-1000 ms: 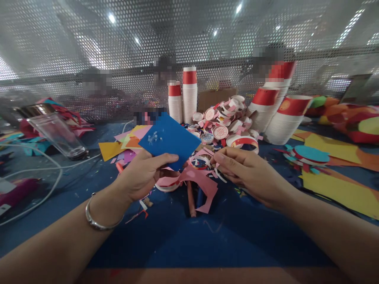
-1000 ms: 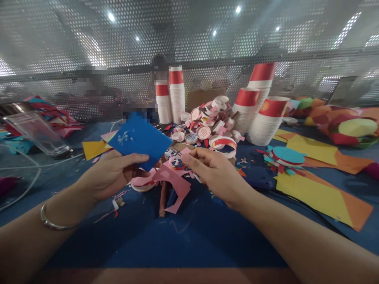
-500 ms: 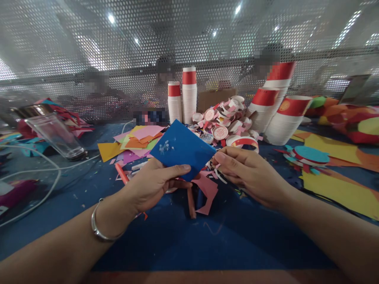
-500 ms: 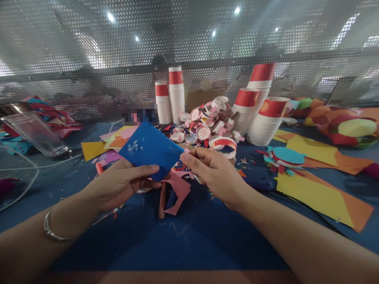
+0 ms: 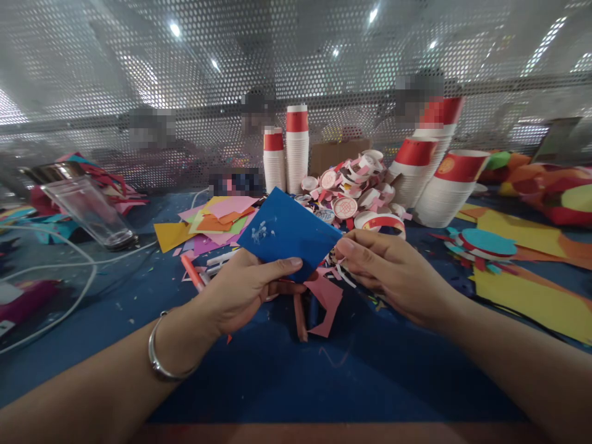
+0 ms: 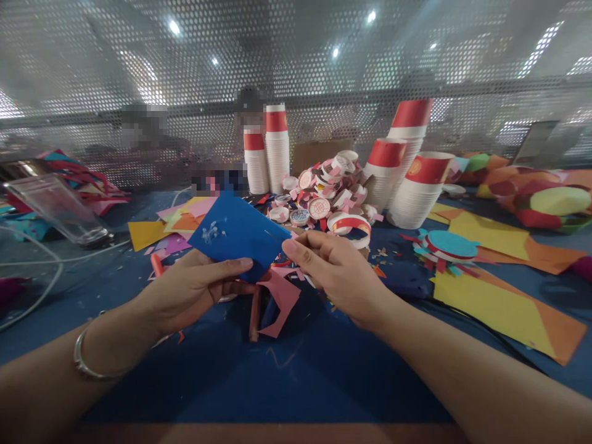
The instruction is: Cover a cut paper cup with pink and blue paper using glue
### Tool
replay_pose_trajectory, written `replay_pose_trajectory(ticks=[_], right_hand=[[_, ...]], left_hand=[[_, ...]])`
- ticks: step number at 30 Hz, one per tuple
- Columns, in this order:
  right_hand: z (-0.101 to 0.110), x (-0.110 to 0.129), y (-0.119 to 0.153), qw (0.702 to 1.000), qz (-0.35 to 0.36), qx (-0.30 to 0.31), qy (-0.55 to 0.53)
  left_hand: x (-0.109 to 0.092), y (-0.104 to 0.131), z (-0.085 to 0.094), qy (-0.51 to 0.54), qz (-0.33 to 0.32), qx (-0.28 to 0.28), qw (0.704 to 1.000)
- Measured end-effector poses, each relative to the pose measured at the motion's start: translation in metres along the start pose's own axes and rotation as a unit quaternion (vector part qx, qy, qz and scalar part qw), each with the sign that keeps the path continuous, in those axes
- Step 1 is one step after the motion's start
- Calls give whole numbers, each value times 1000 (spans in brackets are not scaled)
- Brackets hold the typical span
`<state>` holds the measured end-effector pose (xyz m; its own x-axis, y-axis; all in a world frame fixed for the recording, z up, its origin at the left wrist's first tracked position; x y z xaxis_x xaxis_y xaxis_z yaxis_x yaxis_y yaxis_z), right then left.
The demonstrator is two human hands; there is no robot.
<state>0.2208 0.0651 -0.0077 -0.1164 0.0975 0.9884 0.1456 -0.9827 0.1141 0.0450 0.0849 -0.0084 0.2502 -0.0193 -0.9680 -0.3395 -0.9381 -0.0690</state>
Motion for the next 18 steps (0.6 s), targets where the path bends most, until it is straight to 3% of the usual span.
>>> replay_pose_trajectory(ticks=[18], right_hand=[[0, 1, 0, 1000, 6, -12, 20]], left_hand=[[-1, 1, -7, 28, -13, 33, 999]])
Point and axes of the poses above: each hand's wrist, its own y-axis away from the middle knuckle, its own z-axis out of the back of the hand, x = y × z, the point moved 8 cm from there along -y, towards the middle knuckle, and after that the axes turned 14 degrees about -z, right-handed, at the moved point
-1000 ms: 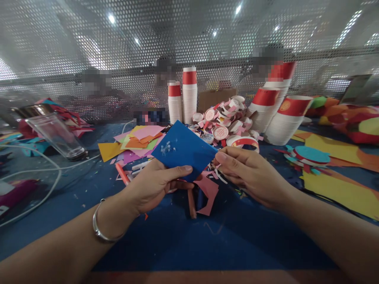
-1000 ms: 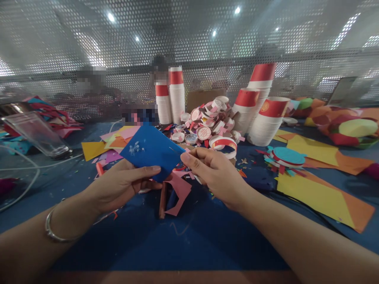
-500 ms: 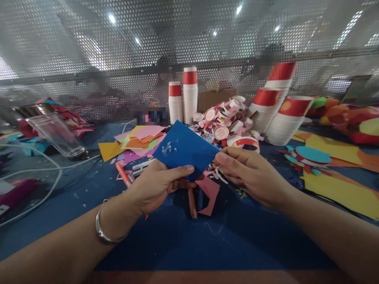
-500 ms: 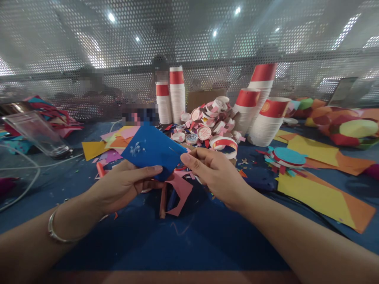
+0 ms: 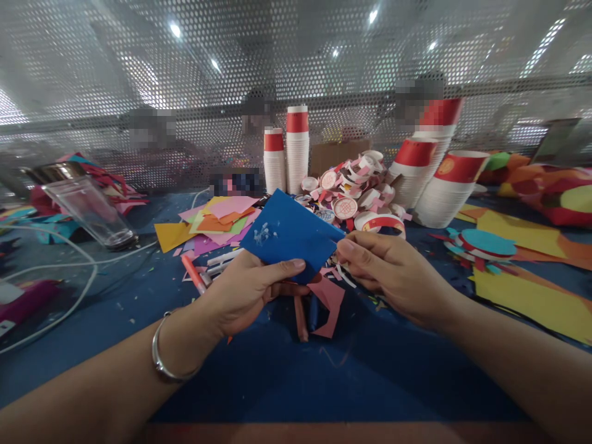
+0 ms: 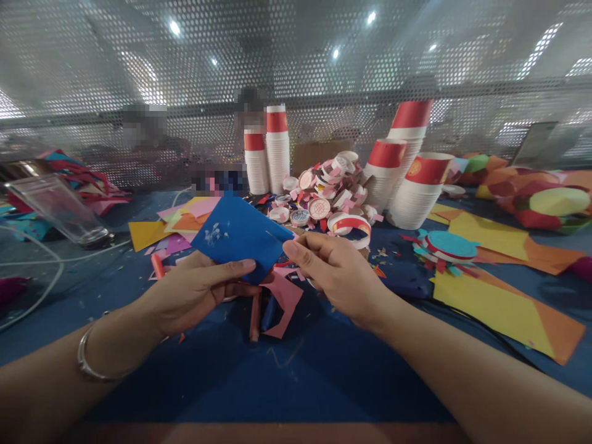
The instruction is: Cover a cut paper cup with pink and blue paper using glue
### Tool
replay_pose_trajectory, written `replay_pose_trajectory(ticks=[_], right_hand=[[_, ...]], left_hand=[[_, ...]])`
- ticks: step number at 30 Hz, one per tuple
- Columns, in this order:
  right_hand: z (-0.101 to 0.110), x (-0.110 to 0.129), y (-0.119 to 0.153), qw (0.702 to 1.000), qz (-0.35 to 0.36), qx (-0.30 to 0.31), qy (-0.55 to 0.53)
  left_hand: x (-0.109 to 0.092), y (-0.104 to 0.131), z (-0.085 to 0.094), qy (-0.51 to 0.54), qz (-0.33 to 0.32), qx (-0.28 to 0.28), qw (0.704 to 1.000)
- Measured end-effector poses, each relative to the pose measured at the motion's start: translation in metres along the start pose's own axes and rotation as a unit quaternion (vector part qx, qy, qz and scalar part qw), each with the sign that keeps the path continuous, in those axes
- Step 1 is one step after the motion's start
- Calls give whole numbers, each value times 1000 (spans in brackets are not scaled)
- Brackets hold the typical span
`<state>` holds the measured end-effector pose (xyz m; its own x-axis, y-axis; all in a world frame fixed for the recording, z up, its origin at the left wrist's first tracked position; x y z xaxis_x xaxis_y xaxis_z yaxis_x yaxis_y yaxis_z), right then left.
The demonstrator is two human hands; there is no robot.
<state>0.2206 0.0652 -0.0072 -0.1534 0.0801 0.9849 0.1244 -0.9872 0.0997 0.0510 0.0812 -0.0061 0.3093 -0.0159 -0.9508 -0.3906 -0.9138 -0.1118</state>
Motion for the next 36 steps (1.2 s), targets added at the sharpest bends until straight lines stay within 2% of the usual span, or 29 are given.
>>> replay_pose_trajectory(ticks=[8, 14, 19, 23, 28, 36], right_hand=[[-1, 1, 0, 1000, 1, -4, -7], [-3, 0, 2, 1000, 3, 3, -14], [-4, 1, 4, 1000, 2, 3, -12], [-3, 3, 4, 1000, 10, 3, -9], [-3, 5, 4, 1000, 17, 6, -8], [-3, 2, 5, 1000, 6, -3, -4]], left_hand=[[1, 2, -2, 13, 0, -6, 1000], [6, 3, -8, -17, -10, 40, 999], [7, 3, -9, -20, -11, 32, 999], [1, 5, -9, -52, -25, 18, 998], [-5, 7, -12, -100, -37, 27, 994], [-4, 9, -15, -132, -30, 36, 990]])
Point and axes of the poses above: each hand's wrist, its own y-axis away from the middle knuckle, its own z-axis out of the back of the hand, x = y × z, the point moved 8 cm from there along -y, towards the middle knuckle, and after that the axes turned 14 degrees about -z, right-handed, at the moved point
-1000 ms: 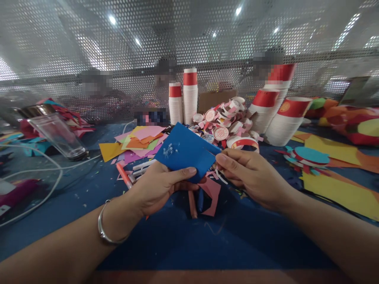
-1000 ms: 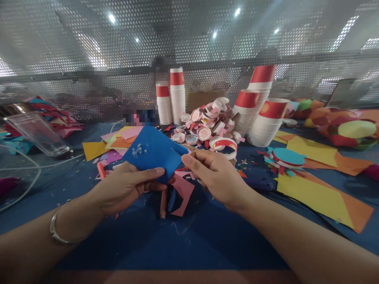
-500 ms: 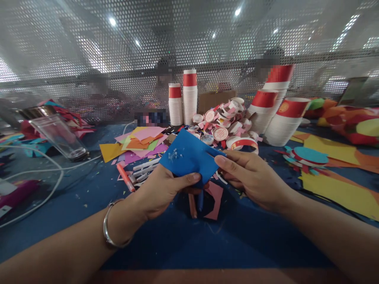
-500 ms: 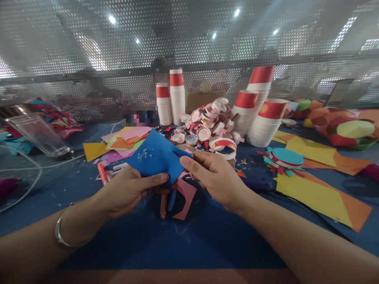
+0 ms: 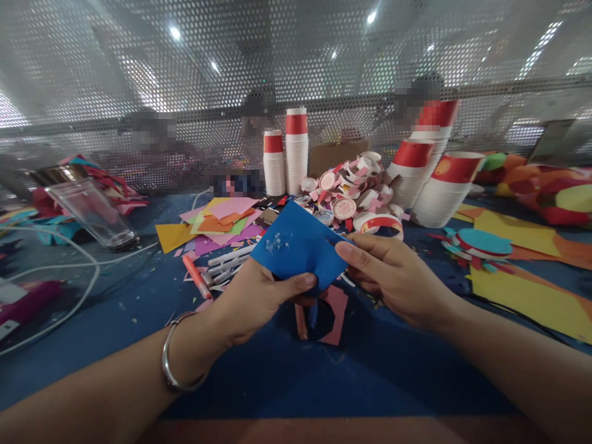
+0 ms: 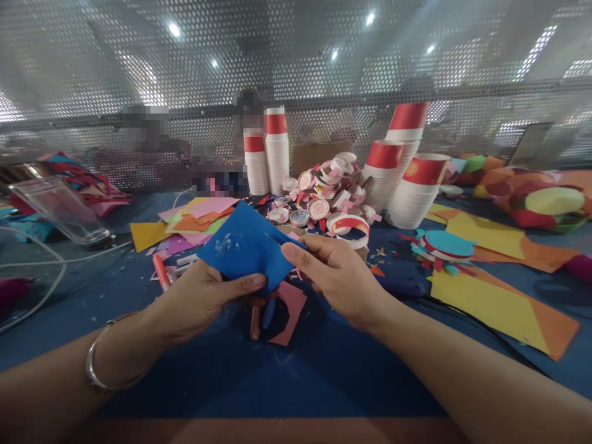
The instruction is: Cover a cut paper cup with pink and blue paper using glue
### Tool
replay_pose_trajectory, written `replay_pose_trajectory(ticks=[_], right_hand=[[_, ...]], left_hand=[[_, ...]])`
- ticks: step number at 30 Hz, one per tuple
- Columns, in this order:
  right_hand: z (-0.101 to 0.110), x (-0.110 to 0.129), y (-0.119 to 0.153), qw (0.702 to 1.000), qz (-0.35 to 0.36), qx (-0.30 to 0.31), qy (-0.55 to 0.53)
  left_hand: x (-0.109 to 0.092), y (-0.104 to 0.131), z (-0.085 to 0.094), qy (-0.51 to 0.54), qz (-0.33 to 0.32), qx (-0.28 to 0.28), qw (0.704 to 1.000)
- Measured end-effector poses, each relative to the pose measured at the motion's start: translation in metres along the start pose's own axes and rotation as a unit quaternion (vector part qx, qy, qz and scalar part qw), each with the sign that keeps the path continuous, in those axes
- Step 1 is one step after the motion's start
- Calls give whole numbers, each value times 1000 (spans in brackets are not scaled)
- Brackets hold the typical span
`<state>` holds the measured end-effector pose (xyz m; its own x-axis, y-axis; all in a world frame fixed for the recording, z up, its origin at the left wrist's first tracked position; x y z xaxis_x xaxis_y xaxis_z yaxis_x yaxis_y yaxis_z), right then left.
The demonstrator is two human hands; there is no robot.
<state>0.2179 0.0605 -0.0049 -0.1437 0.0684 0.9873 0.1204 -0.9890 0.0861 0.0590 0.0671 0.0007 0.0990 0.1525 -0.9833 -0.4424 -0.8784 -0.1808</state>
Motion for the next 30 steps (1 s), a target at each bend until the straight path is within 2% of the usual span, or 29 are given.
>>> replay_pose_trajectory(ticks=[8, 12, 17, 21, 24, 30], right_hand=[[0, -1, 0, 1000, -2, -3, 5], [0, 0, -1, 1000, 2, -1, -9], [0, 3, 0, 999, 12, 8, -29], [-2, 6, 0, 999, 18, 29, -35], [-4, 8, 1, 999, 26, 32, -31], [-6, 7, 2, 999, 24, 37, -27]], left_hand=[[2, 2, -3, -6, -12, 5, 1000], [1, 1, 0, -18, -16, -4, 1000], [-5, -1, 4, -12, -16, 10, 1000], [-13, -7, 14, 35, -38, -27, 998], [-13, -9, 21, 5, -50, -49, 998], [-7, -8, 15, -33, -34, -3, 999]])
Point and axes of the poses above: each hand's wrist, its own y-axis away from the middle knuckle, its own z-axis out of the back of the hand, x = y × z, the point moved 8 cm from there along -y, towards the middle knuckle, and after that the axes turned 14 degrees about -z, right-handed, at the moved point
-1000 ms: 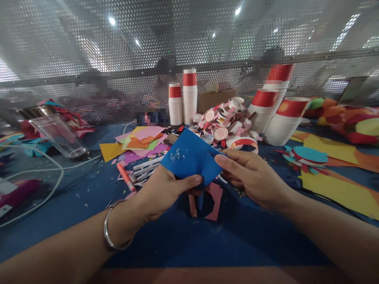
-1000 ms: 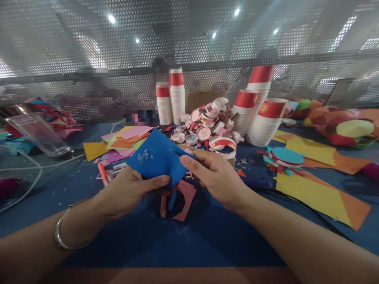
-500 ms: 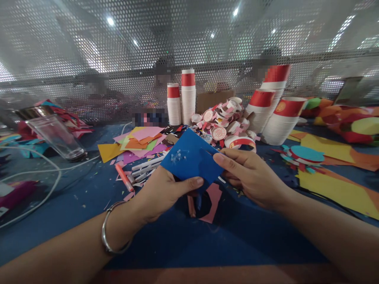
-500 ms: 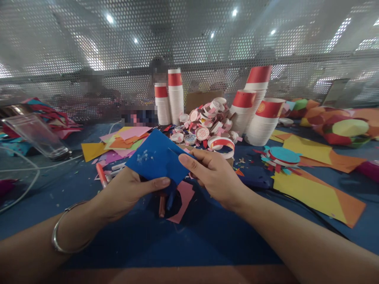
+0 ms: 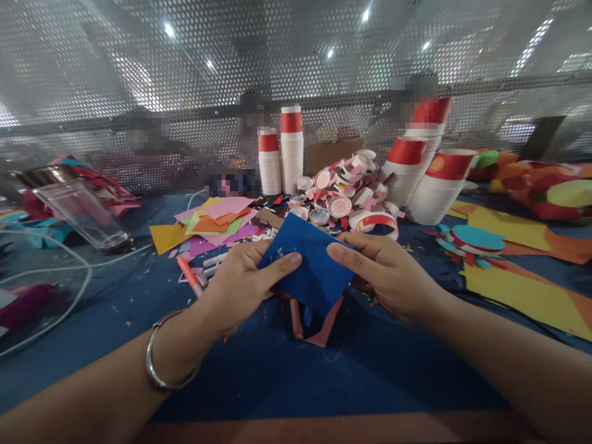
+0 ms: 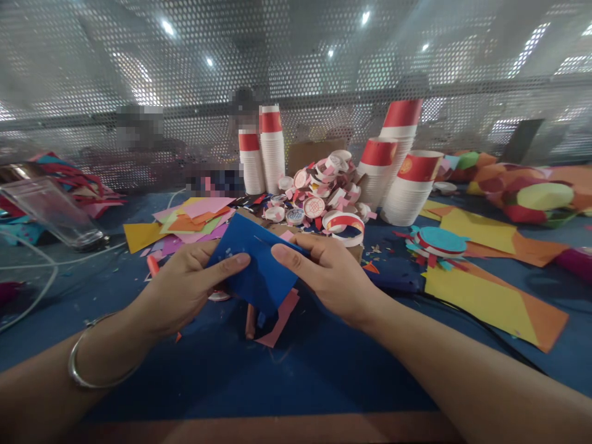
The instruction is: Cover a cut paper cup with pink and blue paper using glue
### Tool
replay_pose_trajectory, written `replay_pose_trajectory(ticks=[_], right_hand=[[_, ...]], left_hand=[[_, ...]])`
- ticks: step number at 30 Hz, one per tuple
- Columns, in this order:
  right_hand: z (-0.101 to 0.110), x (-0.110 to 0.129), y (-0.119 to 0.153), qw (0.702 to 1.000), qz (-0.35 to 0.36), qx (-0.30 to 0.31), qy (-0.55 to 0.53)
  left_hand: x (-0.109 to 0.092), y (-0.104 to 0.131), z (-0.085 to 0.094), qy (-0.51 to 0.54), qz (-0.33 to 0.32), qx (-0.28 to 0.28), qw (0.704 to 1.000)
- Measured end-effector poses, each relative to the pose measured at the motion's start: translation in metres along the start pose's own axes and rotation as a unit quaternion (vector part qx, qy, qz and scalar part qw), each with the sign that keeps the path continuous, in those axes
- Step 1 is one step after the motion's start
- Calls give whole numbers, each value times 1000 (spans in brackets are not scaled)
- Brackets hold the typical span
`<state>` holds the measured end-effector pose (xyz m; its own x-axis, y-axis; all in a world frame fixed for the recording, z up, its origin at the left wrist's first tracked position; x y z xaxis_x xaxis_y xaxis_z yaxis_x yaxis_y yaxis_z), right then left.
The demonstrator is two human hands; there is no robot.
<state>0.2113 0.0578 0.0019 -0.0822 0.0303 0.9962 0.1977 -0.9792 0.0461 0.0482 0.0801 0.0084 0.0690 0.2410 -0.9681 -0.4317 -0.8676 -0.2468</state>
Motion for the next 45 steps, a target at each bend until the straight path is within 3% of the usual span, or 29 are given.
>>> replay_pose_trajectory(ticks=[5, 12, 18, 23, 30, 45], right_hand=[[-3, 1, 1, 1000, 1, 27, -17], [-2, 3, 2, 1000, 5, 16, 19], [-1, 3, 3, 997, 1, 7, 72], [1, 6, 3, 994, 17, -8, 105], [-3, 9, 4, 991, 35, 17, 129], [-3, 8, 3, 984, 48, 0, 172]], left_hand=[[-5, 0, -1, -13, -4, 14, 1000], [-6, 0, 2, -73, -15, 48, 996], [-11, 2, -10, -2, -10, 115, 993], [-10, 4, -16, 33, 2, 139, 990], [1, 6, -17, 0, 14, 166, 986], [6, 6, -19, 5, 16, 167, 986]])
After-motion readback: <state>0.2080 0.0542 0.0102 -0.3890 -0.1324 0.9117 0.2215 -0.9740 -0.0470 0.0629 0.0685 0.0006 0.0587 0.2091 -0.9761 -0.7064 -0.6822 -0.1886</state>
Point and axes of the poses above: each hand's wrist, its own y-axis away from the middle knuckle, its own z-axis out of the back of the hand, x = y × z, the point moved 8 cm from there along -y, towards the middle knuckle, and after that the axes turned 14 degrees about -z, right-handed, at the moved point
